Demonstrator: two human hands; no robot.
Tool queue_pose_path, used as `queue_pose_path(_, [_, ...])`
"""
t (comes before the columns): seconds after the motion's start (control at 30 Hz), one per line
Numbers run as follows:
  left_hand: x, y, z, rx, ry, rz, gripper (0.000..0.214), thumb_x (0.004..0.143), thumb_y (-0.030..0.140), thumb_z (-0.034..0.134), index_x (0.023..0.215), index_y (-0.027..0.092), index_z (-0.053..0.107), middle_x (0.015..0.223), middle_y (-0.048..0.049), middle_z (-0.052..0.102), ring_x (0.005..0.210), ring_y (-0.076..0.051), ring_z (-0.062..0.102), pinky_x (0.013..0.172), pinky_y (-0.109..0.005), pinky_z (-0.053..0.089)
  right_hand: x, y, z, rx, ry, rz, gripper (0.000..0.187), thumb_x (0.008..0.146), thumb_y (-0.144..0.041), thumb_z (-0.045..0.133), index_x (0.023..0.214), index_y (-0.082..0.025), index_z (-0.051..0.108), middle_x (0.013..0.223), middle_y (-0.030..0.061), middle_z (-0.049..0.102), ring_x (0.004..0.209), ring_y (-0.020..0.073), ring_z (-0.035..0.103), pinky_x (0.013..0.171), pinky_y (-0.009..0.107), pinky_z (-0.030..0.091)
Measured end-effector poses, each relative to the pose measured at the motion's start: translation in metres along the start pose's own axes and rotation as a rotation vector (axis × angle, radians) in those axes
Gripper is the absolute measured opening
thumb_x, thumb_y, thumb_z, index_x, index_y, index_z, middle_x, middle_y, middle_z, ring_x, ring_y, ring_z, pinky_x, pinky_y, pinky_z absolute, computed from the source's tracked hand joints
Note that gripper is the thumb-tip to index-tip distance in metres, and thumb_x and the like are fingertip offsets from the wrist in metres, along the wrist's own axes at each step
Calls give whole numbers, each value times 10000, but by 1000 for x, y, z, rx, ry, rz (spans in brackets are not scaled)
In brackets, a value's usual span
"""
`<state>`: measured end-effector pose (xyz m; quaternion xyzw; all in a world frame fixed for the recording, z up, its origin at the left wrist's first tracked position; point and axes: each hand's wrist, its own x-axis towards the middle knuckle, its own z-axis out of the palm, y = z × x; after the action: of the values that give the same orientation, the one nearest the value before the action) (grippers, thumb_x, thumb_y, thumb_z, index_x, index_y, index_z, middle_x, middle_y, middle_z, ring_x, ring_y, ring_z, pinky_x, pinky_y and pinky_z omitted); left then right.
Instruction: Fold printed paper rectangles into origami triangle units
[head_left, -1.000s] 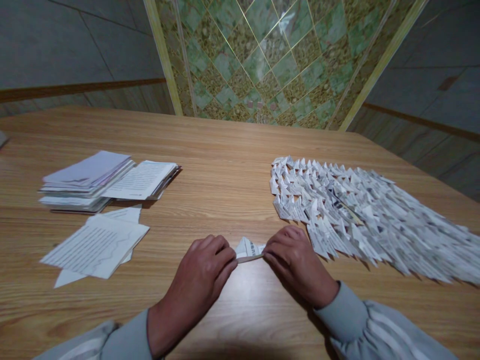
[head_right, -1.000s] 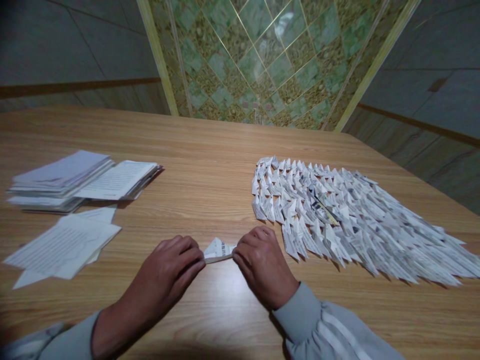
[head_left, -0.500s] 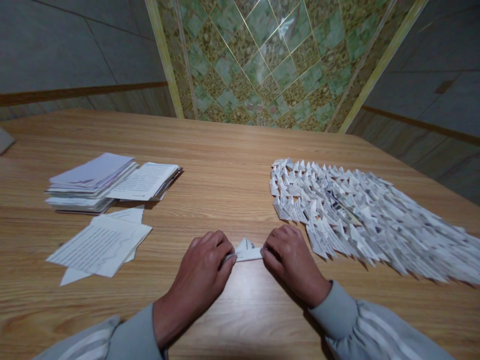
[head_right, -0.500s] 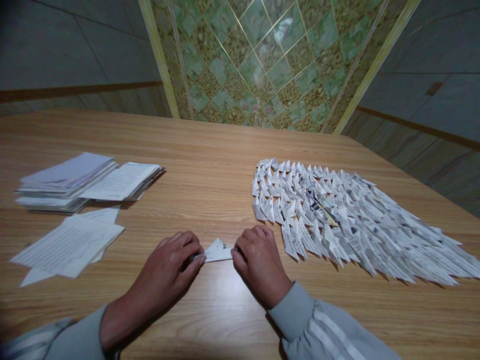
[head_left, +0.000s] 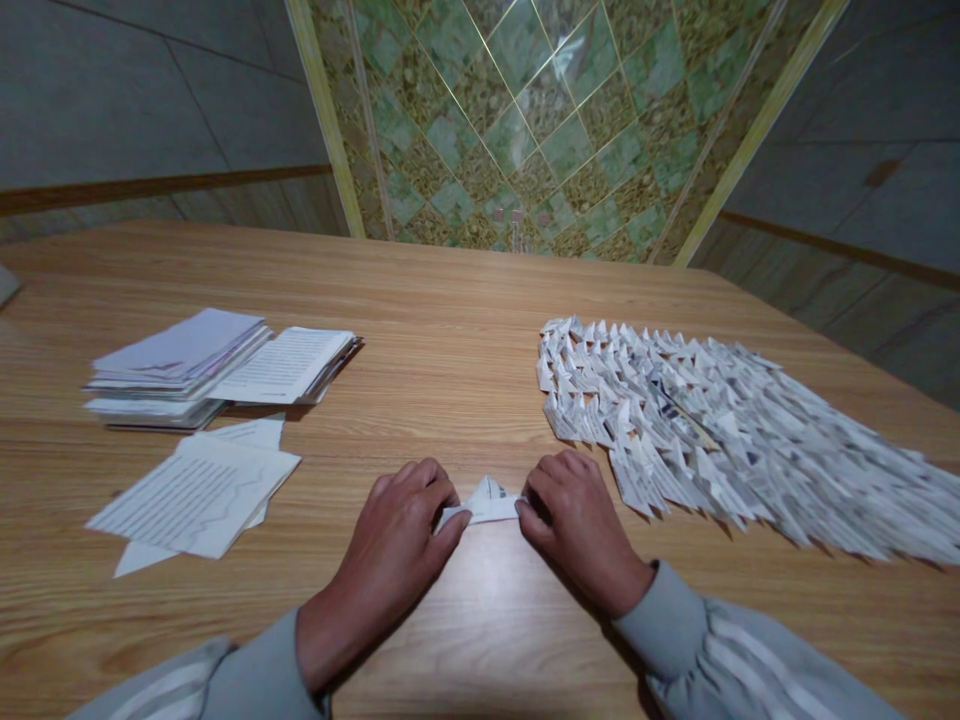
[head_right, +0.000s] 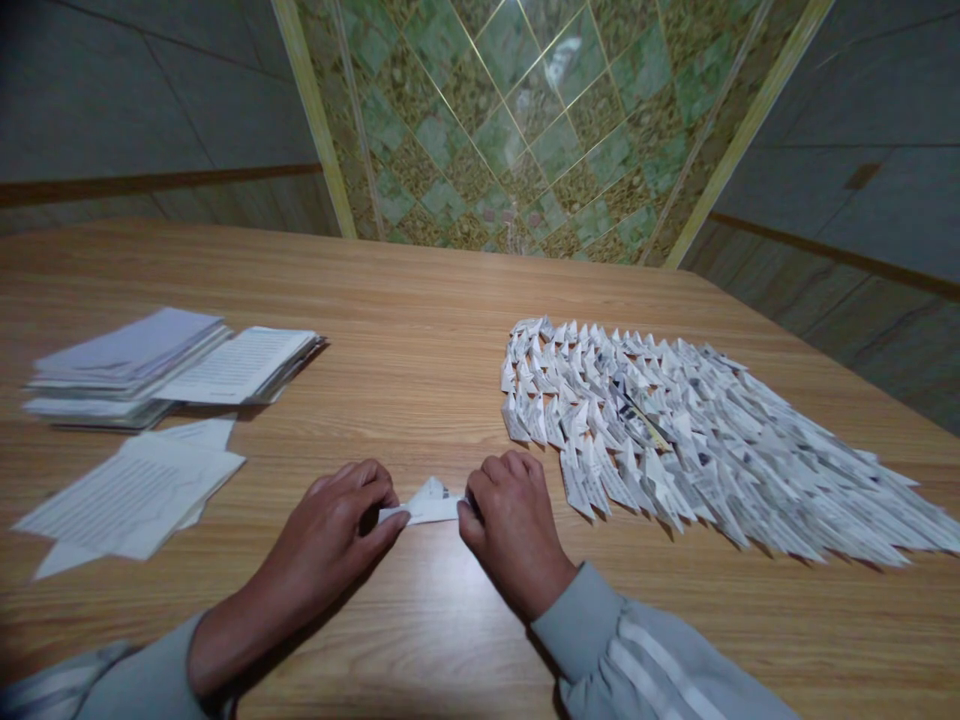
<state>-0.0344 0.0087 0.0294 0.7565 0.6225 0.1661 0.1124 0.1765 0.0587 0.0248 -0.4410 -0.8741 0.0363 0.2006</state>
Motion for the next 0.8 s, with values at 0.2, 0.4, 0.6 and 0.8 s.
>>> queue_pose_path(0.2, [1, 2, 2, -23, 8, 0, 54, 884, 189, 606, 833, 188, 587, 868, -36, 609, 866, -263, 562, 750, -389, 391, 0, 0, 0, 42, 0, 24, 129, 789, -135, 712, 718, -185, 617, 774, 25, 619, 821, 220, 518, 808, 358, 360])
queue_pose_path(0.4, [1, 2, 4, -126, 60, 121, 133, 892, 106, 604, 968, 213, 626, 967, -33, 617, 926, -245, 553, 792, -377, 397, 0, 3, 2, 110, 100, -106, 124, 821, -107, 727, 827, -184, 630, 835, 18, 638, 843, 207, 514, 854, 367, 361])
queue_pose_path(0.6, [1, -2, 7, -98, 96, 272, 126, 919, 107, 618, 934, 218, 675, 972, -33, 657, 910, -237, 559, 795, -370, 390, -3, 0, 3, 147, 59, -342, 59, 926, -145, 648, 932, -202, 662, 923, 19, 694, 913, 206, 531, 1009, 435, 287])
queue_pose_path(0.8, [1, -6, 15, -105, 139, 310, 149, 948, 115, 580, 1037, 200, 665, 949, -45, 666, 889, -233, 557, 796, -370, 408, -4, -7, -1, 207, -49, -228, 133, 890, -225, 706, 1001, -179, 648, 932, 49, 653, 924, 231, 503, 925, 414, 327])
